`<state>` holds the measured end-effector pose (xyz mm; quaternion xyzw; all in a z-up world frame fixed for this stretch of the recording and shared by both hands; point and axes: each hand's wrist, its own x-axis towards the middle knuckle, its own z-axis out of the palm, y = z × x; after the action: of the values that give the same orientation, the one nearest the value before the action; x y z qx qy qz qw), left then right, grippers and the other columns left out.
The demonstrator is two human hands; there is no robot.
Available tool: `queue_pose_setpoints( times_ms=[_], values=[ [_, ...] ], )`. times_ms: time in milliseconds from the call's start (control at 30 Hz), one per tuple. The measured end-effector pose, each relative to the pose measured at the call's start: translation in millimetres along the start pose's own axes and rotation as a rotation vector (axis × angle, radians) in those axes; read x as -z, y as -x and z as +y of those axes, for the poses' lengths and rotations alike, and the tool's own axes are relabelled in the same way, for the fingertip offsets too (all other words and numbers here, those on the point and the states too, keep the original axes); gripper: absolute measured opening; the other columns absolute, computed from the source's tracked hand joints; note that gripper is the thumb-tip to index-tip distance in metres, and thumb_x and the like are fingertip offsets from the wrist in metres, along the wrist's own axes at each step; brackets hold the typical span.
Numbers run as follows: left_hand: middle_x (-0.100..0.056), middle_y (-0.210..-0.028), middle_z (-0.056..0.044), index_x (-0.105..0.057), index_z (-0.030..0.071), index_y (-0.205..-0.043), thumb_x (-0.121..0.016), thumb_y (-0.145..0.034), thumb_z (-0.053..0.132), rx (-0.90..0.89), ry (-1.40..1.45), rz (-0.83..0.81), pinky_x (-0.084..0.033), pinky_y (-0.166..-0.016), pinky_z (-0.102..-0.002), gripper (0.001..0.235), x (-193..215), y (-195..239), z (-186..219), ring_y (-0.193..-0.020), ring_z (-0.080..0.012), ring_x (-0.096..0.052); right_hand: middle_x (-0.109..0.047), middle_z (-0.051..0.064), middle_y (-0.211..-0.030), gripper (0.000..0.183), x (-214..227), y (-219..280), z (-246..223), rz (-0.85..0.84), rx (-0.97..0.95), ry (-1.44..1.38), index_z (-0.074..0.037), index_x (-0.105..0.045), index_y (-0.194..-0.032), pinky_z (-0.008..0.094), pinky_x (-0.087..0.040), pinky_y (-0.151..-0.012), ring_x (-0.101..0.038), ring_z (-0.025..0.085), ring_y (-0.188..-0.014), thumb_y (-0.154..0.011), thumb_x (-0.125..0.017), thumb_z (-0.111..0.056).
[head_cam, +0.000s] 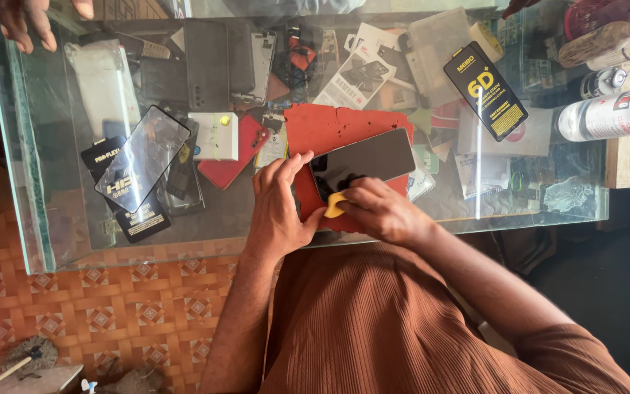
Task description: The person cleans a smartphone screen using a yellow cloth and a spray bottle. They repeatedly wipe the screen, occasionally reapplying liquid from the bottle, and continue wiping until the end of the clip.
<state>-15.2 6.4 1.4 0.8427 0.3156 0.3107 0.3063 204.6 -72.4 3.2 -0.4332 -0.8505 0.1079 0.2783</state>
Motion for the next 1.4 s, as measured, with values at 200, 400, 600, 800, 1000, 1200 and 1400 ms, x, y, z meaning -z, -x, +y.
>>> queue_pose_setpoints(
  times_ms=[200, 400, 600, 800, 1000, 1200, 1400],
  values=[
    [-0.054, -0.151, -0.011, -0.033, 0.002, -0.146, -0.086, -0.071, 0.006, -0.004, -0.015, -0.01, -0.027, -0.119, -0.05, 0.092, 0, 0, 1, -0.138, -0.0317, -0.044, -0.06, 0.014, -0.114, 0.038, -8, -2, -1, -0.005, 0.014, 0.035, 0.006, -0.071, -0.115, 0.044, -0.052, -0.096, -0.06, 0.033, -0.11, -0.081, -0.073, -0.012],
    [-0.053, -0.152, -0.01, -0.033, 0.002, -0.147, -0.087, -0.071, 0.007, -0.003, 0.004, -0.006, -0.028, -0.118, -0.049, 0.093, 2, -2, 3, -0.136, -0.0323, -0.044, -0.061, 0.017, -0.117, 0.039, 1, -8, -6, -0.054, 0.048, 0.02, 0.004, -0.07, -0.111, 0.043, -0.051, -0.095, -0.059, 0.034, -0.111, -0.076, -0.072, -0.014],
    [-0.056, -0.147, -0.009, -0.038, 0.002, -0.144, -0.087, -0.067, 0.008, 0.028, -0.019, 0.026, -0.029, -0.117, -0.05, 0.091, -2, 0, 0, -0.134, -0.033, -0.048, -0.058, 0.015, -0.106, 0.051, -8, -28, 1, -0.007, -0.032, 0.01, 0.006, -0.071, -0.113, 0.044, -0.048, -0.085, -0.057, 0.034, -0.097, -0.071, -0.075, -0.022],
    [-0.059, -0.146, -0.006, -0.038, 0.004, -0.145, -0.09, -0.072, 0.012, 0.036, -0.051, 0.104, -0.032, -0.117, -0.048, 0.09, -11, -2, 0, -0.135, -0.0306, -0.05, -0.057, 0.012, -0.109, 0.041, -12, -28, -7, 0.052, -0.081, 0.029, 0.002, -0.069, -0.116, 0.042, -0.051, -0.089, -0.057, 0.031, -0.099, -0.074, -0.07, -0.003],
    [-0.059, -0.137, -0.01, -0.044, 0.008, -0.14, -0.092, -0.065, 0.013, 0.051, -0.028, 0.07, -0.033, -0.112, -0.048, 0.089, -14, 1, -7, -0.129, -0.0325, -0.052, -0.058, 0.01, -0.105, 0.044, -18, -37, 1, 0.076, -0.129, 0.063, -0.002, -0.071, -0.113, 0.043, -0.047, -0.085, -0.056, 0.032, -0.097, -0.069, -0.07, -0.003],
    [-0.059, -0.132, -0.011, -0.045, 0.006, -0.133, -0.092, -0.065, 0.012, 0.002, 0.056, 0.091, -0.038, -0.111, -0.048, 0.083, -14, 2, -11, -0.127, -0.0321, -0.053, -0.058, 0.01, -0.104, 0.04, -23, -39, -6, 0.112, -0.132, 0.093, -0.003, -0.071, -0.112, 0.042, -0.043, -0.081, -0.057, 0.03, -0.095, -0.073, -0.073, -0.008],
    [-0.058, -0.124, -0.012, -0.047, 0.008, -0.132, -0.092, -0.061, 0.011, 0.044, 0.114, 0.05, -0.047, -0.104, -0.043, 0.084, -13, 6, -14, -0.118, -0.032, -0.056, -0.055, 0.01, -0.098, 0.038, -24, -27, -21, 0.083, -0.139, 0.08, -0.002, -0.071, -0.113, 0.041, -0.041, -0.079, -0.055, 0.029, -0.09, -0.075, -0.07, -0.007]
  ],
)
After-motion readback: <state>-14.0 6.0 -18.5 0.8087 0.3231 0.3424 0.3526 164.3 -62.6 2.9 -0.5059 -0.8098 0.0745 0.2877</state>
